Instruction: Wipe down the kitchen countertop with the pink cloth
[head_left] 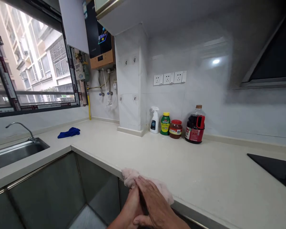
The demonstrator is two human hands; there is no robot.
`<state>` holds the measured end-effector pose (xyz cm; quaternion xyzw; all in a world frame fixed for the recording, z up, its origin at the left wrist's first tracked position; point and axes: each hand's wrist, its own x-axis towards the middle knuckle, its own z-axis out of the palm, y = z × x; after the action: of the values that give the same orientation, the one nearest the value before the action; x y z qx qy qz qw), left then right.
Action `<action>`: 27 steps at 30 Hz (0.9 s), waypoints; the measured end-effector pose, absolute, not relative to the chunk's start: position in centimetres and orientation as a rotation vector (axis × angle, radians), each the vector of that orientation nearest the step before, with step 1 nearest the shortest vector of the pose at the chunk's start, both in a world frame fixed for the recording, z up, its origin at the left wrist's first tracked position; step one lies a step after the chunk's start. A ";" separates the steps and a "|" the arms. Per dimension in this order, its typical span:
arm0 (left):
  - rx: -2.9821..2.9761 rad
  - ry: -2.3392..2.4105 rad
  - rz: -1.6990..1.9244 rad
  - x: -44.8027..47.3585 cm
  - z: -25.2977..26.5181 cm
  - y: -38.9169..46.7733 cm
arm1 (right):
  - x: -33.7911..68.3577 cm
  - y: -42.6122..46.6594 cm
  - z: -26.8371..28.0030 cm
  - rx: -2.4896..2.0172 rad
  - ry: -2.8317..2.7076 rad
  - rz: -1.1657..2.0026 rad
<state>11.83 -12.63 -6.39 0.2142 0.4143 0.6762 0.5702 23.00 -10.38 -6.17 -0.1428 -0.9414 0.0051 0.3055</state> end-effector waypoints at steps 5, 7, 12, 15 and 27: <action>0.567 0.943 1.460 5.0 -7.0 -15.2 | 19.9 -8.3 -5.6 -0.622 -2.511 -0.227; 0.658 1.183 1.606 2.7 -7.1 -15.8 | 18.6 -8.2 -4.3 -0.802 -2.498 -0.283; 1.105 1.745 1.964 0.1 -4.6 -14.9 | 15.5 -8.0 -2.3 -0.968 -2.540 -0.321; 1.524 1.810 1.913 0.7 -2.1 -13.2 | 15.9 -8.0 -3.0 -0.949 -2.505 -0.345; 2.201 1.981 1.258 2.2 0.0 -4.2 | 37.8 -12.1 -9.0 -1.002 -2.109 -0.627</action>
<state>2.17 -4.24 -0.03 0.6837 0.6151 0.3908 -0.0378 37.75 -12.10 -9.01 -0.3877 -0.8157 -0.2426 0.3541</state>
